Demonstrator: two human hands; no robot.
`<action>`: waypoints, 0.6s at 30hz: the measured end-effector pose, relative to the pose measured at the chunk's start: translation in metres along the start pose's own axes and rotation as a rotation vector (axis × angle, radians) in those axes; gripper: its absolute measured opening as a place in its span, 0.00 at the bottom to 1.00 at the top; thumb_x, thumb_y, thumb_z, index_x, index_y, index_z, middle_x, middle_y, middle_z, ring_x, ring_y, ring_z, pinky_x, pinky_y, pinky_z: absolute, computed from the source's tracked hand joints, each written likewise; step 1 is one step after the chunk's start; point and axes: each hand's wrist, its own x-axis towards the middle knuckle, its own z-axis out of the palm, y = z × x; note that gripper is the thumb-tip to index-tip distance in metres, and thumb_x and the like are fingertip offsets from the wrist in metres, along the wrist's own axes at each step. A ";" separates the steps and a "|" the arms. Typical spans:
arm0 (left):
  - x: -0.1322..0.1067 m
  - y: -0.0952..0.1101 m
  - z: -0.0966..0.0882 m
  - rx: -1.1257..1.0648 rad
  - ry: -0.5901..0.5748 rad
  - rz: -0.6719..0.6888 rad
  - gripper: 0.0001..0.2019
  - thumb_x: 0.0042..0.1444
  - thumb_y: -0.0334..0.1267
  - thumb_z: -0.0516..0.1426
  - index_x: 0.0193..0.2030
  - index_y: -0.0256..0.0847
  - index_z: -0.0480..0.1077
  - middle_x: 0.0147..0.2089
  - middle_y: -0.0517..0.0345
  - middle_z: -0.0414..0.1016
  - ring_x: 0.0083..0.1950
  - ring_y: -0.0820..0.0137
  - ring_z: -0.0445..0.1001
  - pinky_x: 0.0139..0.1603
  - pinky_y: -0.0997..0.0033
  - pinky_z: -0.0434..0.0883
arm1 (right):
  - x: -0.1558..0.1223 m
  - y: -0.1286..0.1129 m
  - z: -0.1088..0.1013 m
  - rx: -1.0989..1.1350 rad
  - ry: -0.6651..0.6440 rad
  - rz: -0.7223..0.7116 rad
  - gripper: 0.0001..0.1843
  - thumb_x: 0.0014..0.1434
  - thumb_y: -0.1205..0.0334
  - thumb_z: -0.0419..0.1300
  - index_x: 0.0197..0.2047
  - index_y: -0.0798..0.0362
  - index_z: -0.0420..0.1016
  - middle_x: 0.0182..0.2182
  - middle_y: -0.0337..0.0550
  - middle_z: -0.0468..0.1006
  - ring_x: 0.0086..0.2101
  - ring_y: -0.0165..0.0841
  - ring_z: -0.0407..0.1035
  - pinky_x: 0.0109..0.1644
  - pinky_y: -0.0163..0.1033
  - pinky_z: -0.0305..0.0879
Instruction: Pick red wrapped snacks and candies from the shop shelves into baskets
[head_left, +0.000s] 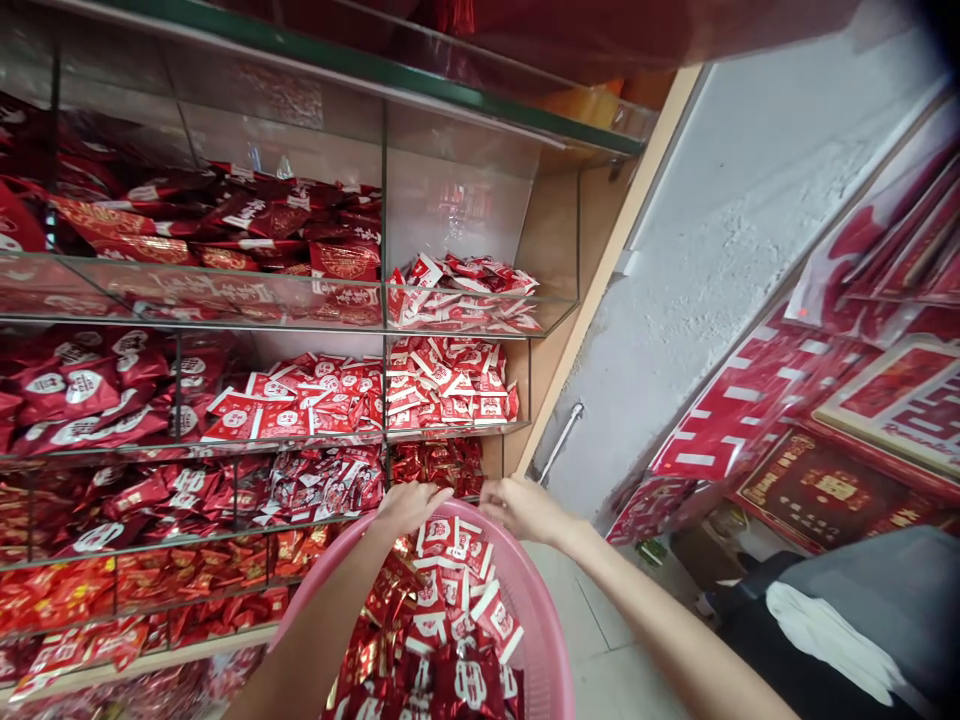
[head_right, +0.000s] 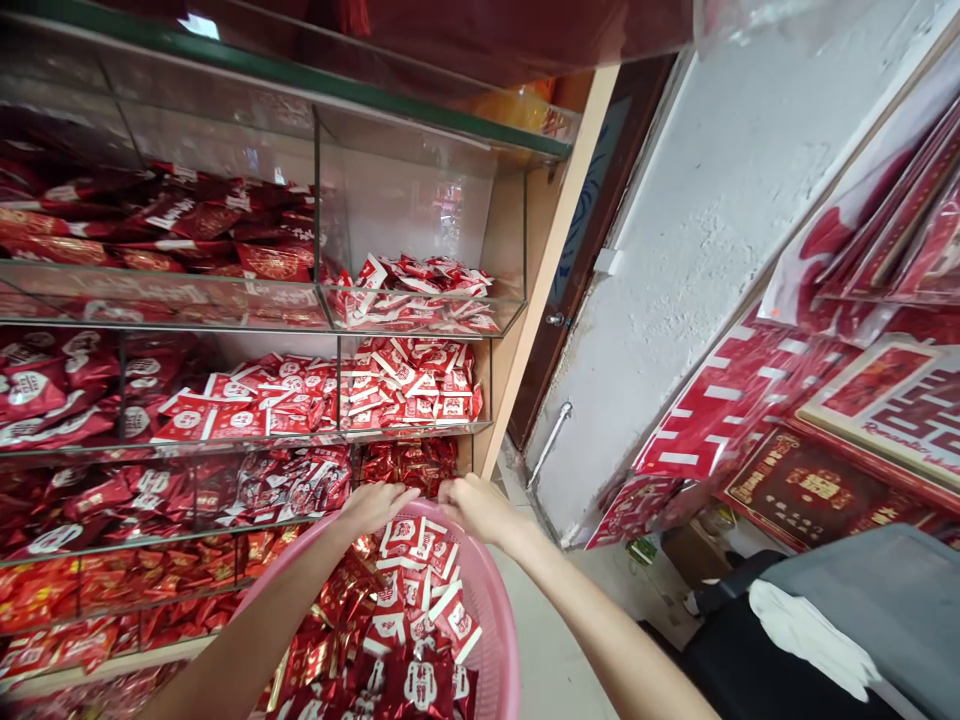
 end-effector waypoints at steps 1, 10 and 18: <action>0.000 0.000 0.000 0.002 0.003 0.002 0.38 0.52 0.62 0.27 0.38 0.43 0.72 0.35 0.49 0.76 0.39 0.59 0.74 0.39 0.63 0.66 | 0.002 -0.005 -0.011 0.005 0.053 -0.014 0.11 0.57 0.57 0.51 0.31 0.53 0.71 0.24 0.39 0.73 0.25 0.27 0.65 0.27 0.30 0.53; -0.005 0.003 -0.006 -0.034 0.003 -0.013 0.37 0.52 0.61 0.28 0.35 0.42 0.72 0.35 0.49 0.76 0.40 0.60 0.74 0.39 0.64 0.65 | 0.042 -0.034 -0.070 -0.073 0.493 -0.057 0.23 0.60 0.45 0.42 0.29 0.52 0.68 0.20 0.38 0.71 0.22 0.27 0.63 0.28 0.31 0.51; -0.007 0.003 -0.007 -0.041 0.003 -0.030 0.36 0.52 0.62 0.30 0.36 0.43 0.72 0.36 0.48 0.76 0.41 0.60 0.74 0.40 0.64 0.65 | 0.093 -0.040 -0.076 -0.367 0.569 0.159 0.18 0.61 0.49 0.41 0.42 0.49 0.65 0.31 0.44 0.74 0.30 0.35 0.68 0.30 0.34 0.53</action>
